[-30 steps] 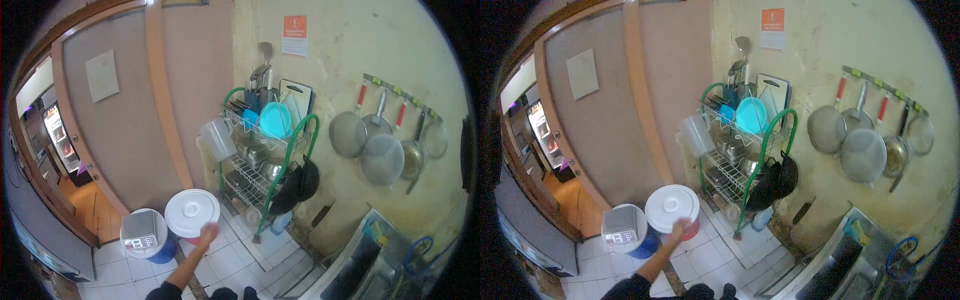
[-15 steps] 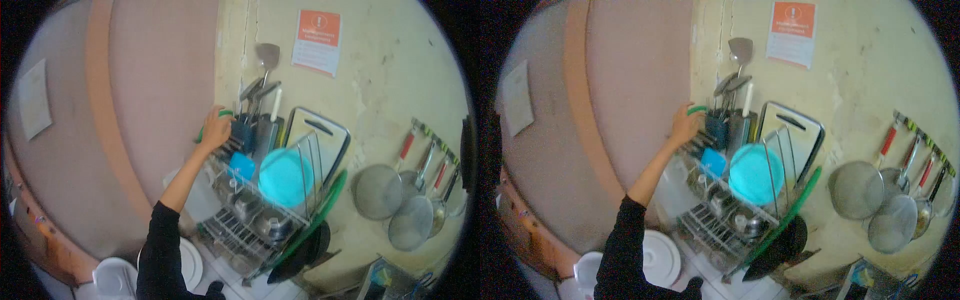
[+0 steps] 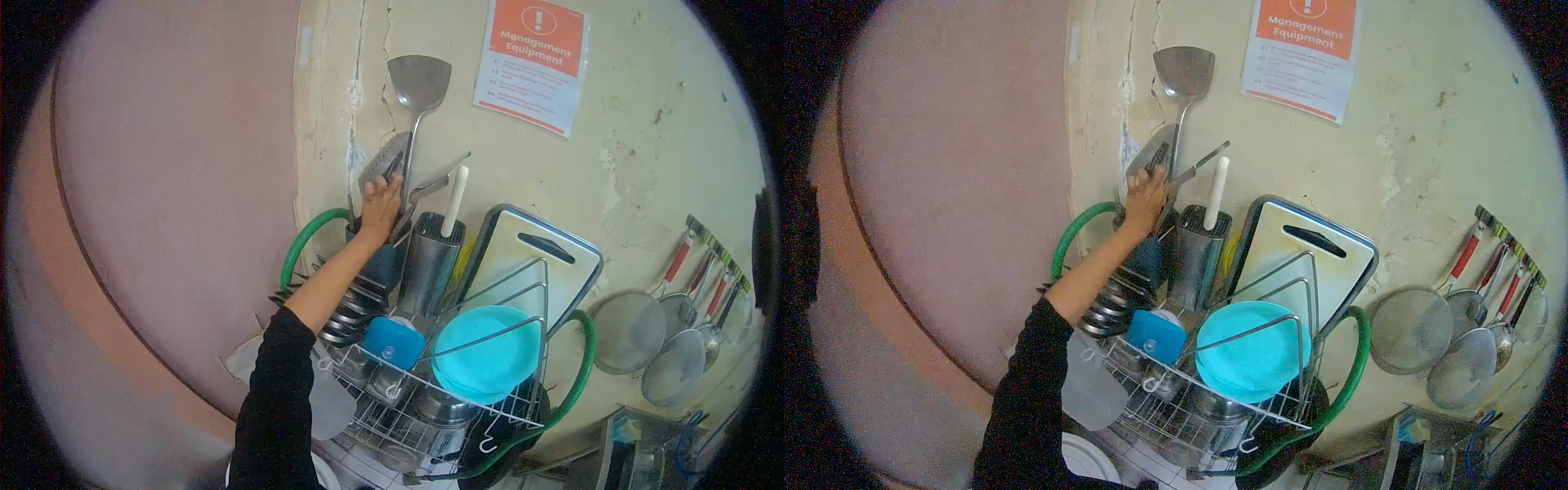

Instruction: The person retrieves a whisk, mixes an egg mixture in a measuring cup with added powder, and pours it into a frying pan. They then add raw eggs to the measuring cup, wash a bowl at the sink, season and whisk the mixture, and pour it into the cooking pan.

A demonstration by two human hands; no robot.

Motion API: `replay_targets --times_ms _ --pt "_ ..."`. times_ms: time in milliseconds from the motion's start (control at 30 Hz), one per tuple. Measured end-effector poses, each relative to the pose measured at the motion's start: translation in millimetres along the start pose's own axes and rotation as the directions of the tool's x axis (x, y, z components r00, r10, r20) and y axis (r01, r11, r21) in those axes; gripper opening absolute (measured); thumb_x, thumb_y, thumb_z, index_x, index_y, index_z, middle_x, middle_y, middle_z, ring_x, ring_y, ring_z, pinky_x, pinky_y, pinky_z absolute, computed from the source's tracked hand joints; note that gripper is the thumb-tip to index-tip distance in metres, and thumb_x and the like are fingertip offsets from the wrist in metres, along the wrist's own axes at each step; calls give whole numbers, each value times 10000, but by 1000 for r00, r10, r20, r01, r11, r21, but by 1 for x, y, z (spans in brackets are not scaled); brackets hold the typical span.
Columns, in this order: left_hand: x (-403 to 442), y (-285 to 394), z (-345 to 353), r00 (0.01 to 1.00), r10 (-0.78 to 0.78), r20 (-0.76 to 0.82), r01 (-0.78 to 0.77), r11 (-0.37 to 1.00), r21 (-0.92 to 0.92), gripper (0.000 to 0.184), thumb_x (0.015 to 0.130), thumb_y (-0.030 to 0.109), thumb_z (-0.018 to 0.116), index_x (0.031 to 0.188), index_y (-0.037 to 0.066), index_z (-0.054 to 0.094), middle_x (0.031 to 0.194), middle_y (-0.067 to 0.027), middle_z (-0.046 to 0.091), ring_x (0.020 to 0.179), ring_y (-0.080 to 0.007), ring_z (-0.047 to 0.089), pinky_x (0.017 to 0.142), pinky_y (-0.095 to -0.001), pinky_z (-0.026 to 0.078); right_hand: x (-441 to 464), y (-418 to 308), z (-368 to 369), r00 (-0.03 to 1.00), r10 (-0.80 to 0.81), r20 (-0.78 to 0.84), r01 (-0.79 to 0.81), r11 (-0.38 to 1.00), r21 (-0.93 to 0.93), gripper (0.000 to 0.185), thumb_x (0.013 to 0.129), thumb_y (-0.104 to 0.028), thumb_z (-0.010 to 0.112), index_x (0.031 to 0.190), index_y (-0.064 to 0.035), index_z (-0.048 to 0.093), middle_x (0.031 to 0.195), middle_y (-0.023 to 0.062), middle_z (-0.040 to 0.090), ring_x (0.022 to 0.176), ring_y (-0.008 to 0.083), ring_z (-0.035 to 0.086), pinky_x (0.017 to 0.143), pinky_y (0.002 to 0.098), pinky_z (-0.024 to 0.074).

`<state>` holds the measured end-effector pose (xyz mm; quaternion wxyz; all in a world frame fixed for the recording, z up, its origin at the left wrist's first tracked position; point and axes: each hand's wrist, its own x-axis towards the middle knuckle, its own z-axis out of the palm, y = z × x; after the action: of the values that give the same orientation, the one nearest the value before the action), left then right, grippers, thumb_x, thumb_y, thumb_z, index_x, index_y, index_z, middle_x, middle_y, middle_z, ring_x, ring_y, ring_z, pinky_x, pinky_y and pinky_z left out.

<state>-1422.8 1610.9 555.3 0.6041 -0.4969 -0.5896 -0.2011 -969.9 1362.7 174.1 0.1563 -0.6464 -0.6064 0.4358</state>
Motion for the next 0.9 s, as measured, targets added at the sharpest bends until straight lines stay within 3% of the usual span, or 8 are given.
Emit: replay_targets --times_ms 100,200,267,600,700,767,833,900 --pt "1 0 3 994 -106 -3 105 990 -90 330 758 142 529 1061 11 544 1177 -83 398 1085 -282 359 881 -414 277 0 -5 7 1000 7 -10 -6 1000 2 385 801 -458 534 965 -125 635 922 109 618 855 258 572 794 377 454" --pt "4 -13 -30 964 -225 139 262 887 -381 329 753 149 536 1052 14 546 1143 -111 387 1065 -315 347 869 -442 270 0 -5 12 1000 8 -15 -8 1000 6 387 801 -457 535 973 -124 632 932 111 616 867 259 570 800 378 452" --pt "-1 -20 -37 922 -337 190 387 799 -460 262 695 212 614 862 9 600 1119 -159 352 1037 -362 349 833 -515 278 1 -3 15 1000 8 -21 -7 1000 8 388 802 -456 535 979 -124 630 940 112 614 875 259 569 804 379 450" --pt "49 -65 -88 926 -377 12 297 710 -639 150 713 162 627 769 26 595 1048 -153 389 996 -318 394 813 -449 297 -7 -1 23 1000 3 -14 -3 1000 20 394 802 -451 536 1005 -124 621 976 118 607 913 261 561 822 384 443" --pt "74 -66 -85 910 -414 42 263 492 -830 101 720 112 626 765 28 592 1023 -159 399 989 -322 433 798 -416 368 -13 8 23 1000 11 -16 -10 1000 29 396 803 -450 537 1013 -124 618 987 119 605 925 262 559 828 385 441" --pt "91 -69 -79 803 -589 -87 176 375 -910 111 717 86 638 770 5 585 1042 -145 416 965 -297 478 763 -350 437 -19 20 21 999 21 -24 -20 999 33 398 803 -449 537 1018 -124 616 994 121 603 933 262 557 832 386 439" --pt "109 -73 -84 733 -680 15 169 161 -972 33 766 70 576 789 52 592 1045 -92 442 1015 -271 467 832 -365 412 -29 38 18 998 48 -40 -46 998 38 399 803 -448 538 1024 -124 614 1001 122 602 940 263 556 835 387 438" --pt "124 -90 -75 726 -686 -44 154 224 -963 56 778 61 569 830 68 589 1042 -67 484 1037 -228 459 865 -357 396 -46 66 16 993 103 -65 -101 994 43 401 803 -447 538 1029 -124 612 1008 123 600 948 263 554 839 388 437"
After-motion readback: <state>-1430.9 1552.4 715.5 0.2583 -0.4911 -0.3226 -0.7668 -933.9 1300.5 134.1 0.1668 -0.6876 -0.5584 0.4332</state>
